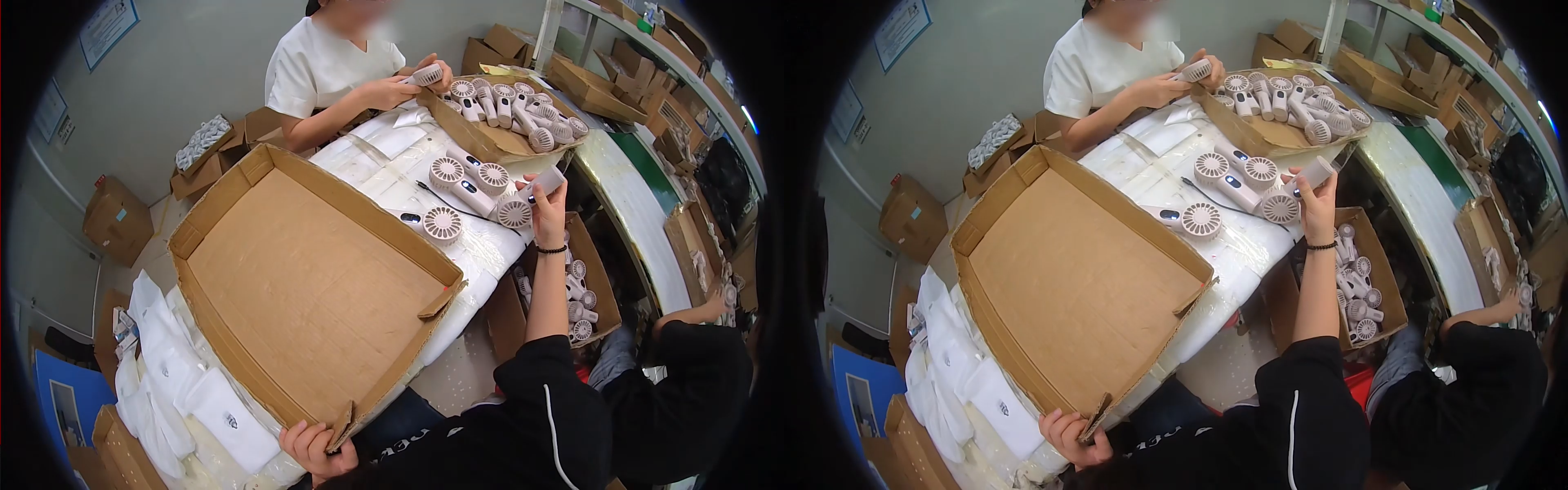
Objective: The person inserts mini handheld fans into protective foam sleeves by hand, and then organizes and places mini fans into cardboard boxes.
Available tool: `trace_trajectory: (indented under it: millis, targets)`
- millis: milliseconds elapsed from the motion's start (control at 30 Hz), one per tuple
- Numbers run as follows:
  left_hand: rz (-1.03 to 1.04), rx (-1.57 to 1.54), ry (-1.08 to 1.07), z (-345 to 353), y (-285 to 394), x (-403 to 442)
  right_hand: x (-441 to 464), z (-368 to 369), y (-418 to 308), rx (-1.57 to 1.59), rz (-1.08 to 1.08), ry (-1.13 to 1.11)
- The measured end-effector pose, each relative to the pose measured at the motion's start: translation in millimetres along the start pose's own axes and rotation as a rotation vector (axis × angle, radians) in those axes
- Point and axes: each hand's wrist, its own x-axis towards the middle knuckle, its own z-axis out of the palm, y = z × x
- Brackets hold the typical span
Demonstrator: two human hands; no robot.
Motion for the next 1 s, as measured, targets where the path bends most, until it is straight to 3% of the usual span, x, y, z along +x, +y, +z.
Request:
trace_trajectory:
  millis: [300,367,500,567,633,767,833,900,967,1000]
  targets:
    - [-0.005,0.0,0.005,0,-1,-1,1,14,-4,0.054,0.009,0.072]
    - [0.001,-0.005,0.005,0,-1,0,6,26,-16,0.1,0.034,-0.084]
    - [0.012,0.017,-0.007,0,0,1,36,75,-22,-0.17,0.188,-0.491]
    - [0.017,0.017,0.01,0,0,1,47,105,-15,-0.152,0.243,-0.544]
    - [0.019,0.02,0.022,1,-1,1,55,131,-10,-0.234,0.419,-0.736]
    - [0.009,0.04,0.056,3,2,3,58,160,9,-0.412,0.376,-0.848]
    - [0.008,0.041,0.08,6,3,2,52,164,22,-0.617,0.23,-0.884]
    - [0.01,0.044,0.097,8,-1,1,61,159,40,-0.514,0.106,-0.79]
    - [0.088,0.045,0.117,8,-8,-1,84,141,35,-0.295,0.007,-0.426]
    - [0.085,0.047,0.115,8,-10,-2,100,125,41,-0.351,-0.076,-0.292]
